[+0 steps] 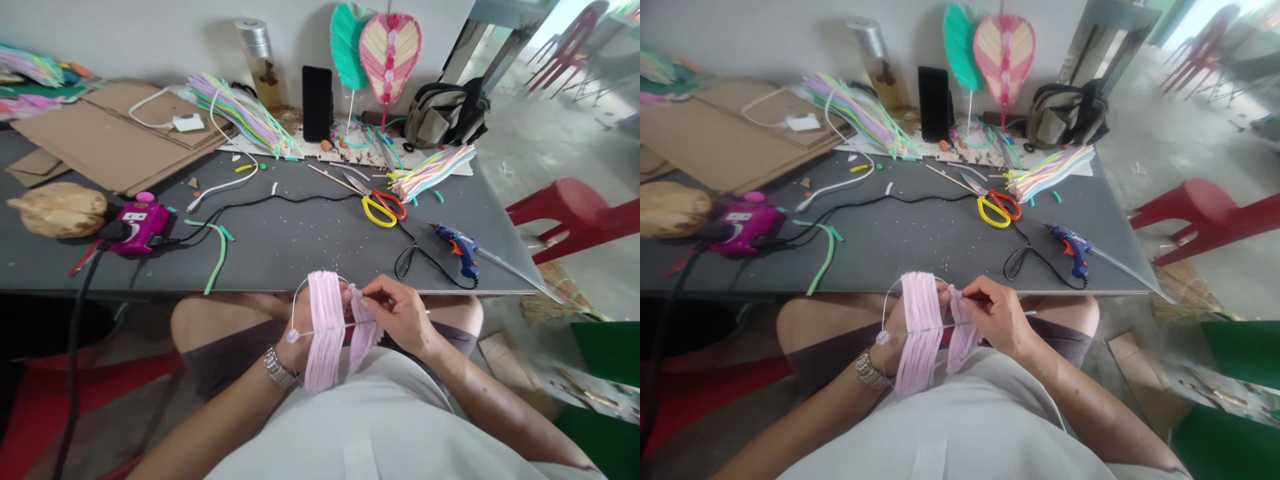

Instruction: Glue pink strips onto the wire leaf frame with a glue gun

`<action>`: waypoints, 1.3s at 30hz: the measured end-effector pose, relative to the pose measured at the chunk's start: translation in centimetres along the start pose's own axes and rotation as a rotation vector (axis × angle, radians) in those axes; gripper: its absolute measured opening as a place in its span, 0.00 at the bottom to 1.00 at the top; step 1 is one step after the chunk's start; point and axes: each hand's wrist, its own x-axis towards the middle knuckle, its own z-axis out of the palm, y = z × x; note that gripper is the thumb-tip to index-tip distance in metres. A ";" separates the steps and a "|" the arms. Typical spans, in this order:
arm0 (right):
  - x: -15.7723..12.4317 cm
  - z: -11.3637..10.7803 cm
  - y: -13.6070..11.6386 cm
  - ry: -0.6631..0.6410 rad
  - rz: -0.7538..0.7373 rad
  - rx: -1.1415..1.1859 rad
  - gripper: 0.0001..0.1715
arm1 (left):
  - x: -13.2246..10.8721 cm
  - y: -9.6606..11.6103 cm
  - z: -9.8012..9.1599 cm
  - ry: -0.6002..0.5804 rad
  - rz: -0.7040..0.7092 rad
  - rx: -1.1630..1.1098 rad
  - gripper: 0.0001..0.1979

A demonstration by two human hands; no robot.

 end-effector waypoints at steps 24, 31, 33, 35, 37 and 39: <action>-0.5 0.4 -0.2 0.081 -0.241 -0.138 0.15 | -1.2 1.1 1.4 -0.016 0.005 -0.041 0.21; -0.5 0.6 -0.5 0.105 -0.359 -0.198 0.14 | -1.3 0.0 0.5 -0.007 0.025 0.045 0.16; -0.5 0.6 -0.6 0.110 -0.414 -0.201 0.14 | -1.4 0.2 0.8 0.010 0.006 0.018 0.17; -0.5 0.7 -0.6 0.110 -0.450 -0.206 0.14 | -1.6 0.5 1.1 0.043 -0.022 -0.031 0.19; -0.5 0.7 -0.6 0.113 -0.462 -0.216 0.14 | -1.6 0.5 1.3 0.064 -0.038 -0.061 0.19; -0.6 0.8 -0.5 0.119 -0.459 -0.228 0.14 | -1.6 0.1 1.0 0.070 -0.028 -0.042 0.18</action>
